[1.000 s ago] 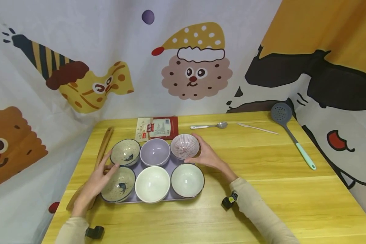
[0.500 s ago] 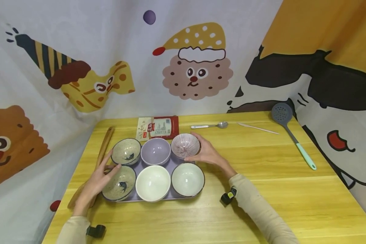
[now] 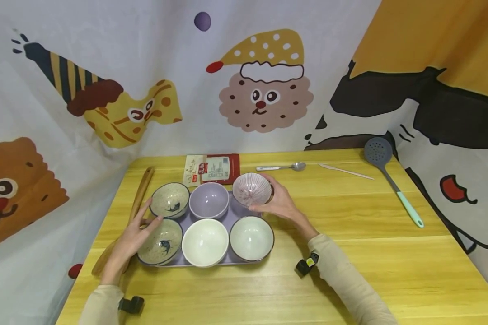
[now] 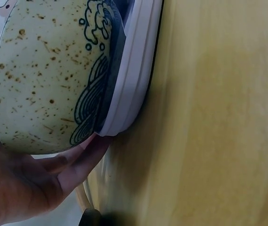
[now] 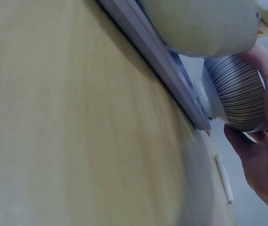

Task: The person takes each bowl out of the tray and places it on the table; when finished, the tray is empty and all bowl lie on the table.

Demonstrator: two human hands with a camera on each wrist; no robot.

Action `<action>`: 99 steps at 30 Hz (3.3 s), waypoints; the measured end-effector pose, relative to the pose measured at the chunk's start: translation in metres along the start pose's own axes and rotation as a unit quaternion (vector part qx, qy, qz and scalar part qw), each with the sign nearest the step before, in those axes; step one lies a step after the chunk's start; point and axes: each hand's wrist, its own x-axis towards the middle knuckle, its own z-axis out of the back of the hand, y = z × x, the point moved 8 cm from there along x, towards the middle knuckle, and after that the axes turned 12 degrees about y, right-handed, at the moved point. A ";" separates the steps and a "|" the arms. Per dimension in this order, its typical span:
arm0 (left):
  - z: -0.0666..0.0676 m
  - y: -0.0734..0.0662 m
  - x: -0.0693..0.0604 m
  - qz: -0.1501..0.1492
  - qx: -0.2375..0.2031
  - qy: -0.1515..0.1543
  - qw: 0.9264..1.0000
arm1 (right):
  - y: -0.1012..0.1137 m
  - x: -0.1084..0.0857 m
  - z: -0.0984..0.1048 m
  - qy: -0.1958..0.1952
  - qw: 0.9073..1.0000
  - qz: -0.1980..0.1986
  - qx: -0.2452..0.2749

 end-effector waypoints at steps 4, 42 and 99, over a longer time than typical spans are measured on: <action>0.000 0.000 0.000 0.010 0.002 0.007 1.000 | 0.004 -0.004 0.008 -0.023 1.000 0.010 0.006; -0.001 -0.001 -0.002 -0.010 -0.006 -0.014 1.000 | -0.049 -0.112 0.183 -0.267 0.952 -0.109 -0.100; -0.001 -0.002 0.002 -0.020 -0.004 -0.026 0.999 | -0.071 -0.183 0.252 -0.322 0.912 -0.189 -0.169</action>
